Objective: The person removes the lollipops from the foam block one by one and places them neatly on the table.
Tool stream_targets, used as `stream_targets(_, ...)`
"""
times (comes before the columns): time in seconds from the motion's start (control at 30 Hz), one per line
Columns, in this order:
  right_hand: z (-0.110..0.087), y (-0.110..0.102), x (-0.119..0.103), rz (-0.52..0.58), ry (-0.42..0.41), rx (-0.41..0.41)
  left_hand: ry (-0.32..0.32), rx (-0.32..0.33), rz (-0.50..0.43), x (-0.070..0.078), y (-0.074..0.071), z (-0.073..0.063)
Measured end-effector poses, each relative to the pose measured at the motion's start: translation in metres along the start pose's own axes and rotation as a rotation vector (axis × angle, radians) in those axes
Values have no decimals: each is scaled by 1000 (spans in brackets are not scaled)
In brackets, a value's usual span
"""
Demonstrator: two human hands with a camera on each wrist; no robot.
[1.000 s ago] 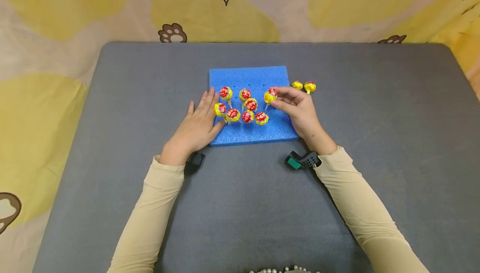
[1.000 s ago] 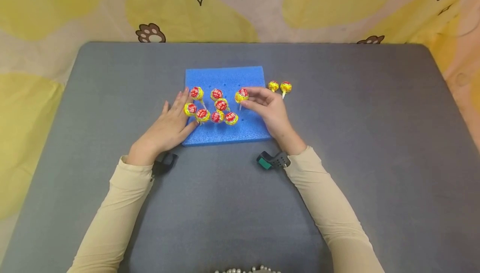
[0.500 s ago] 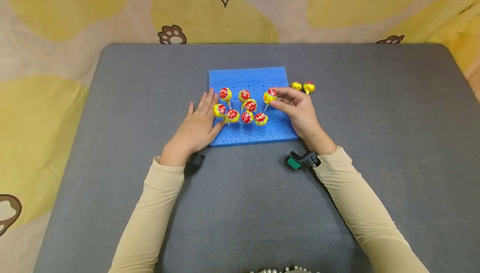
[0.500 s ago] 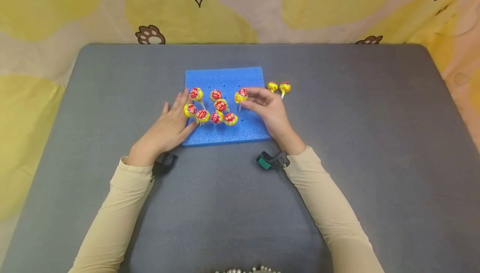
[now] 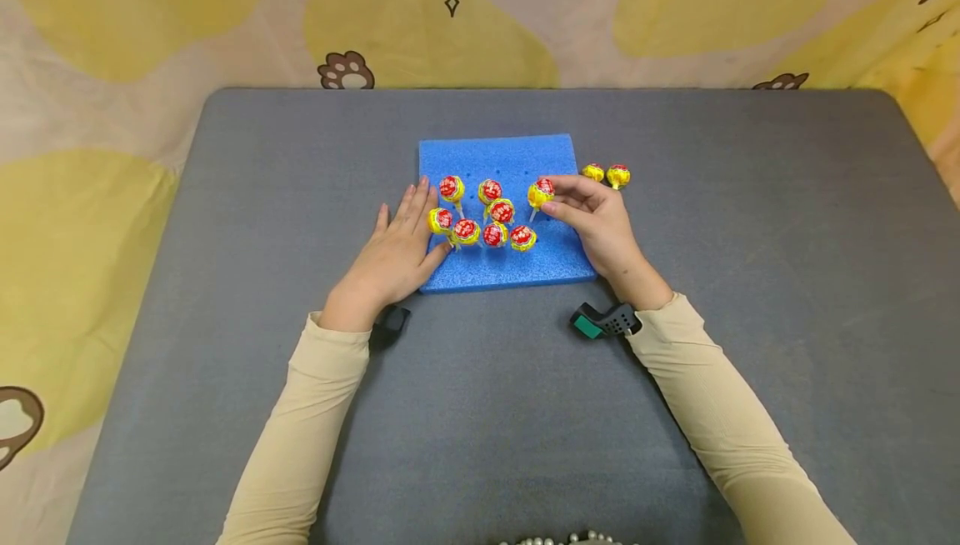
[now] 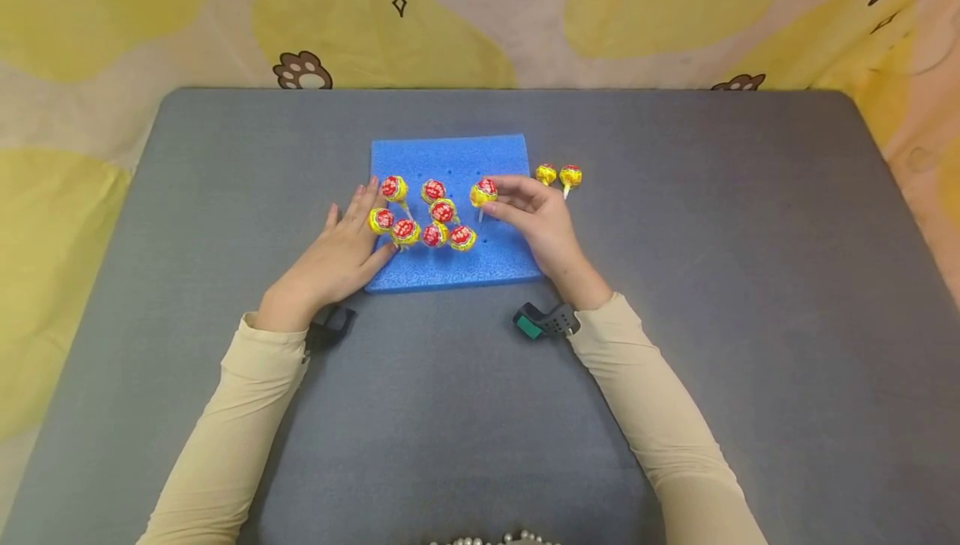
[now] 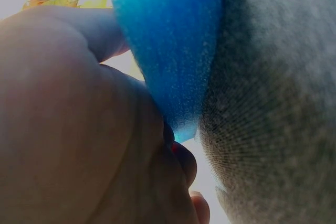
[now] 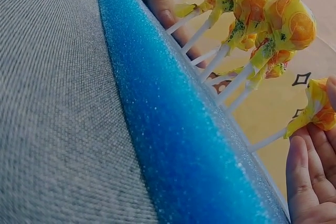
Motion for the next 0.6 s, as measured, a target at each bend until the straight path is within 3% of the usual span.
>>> stream_targets(0.47, 0, -2, 0, 20, 13, 49, 0, -7, -4, 1, -1, 0)
stream_targets(0.6, -1, -2, 1, 74, 9, 70, 3, -8, -6, 0, -1, -1)
Point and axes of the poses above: each hand's wrist, its own z-axis towards the middle knuckle, its own y-axis out of the palm, x = y × z, the point moved 3 cm from there along z, towards the middle knuckle, and after that the axes turned 4 degrees about -y, right-handed, at the moved point
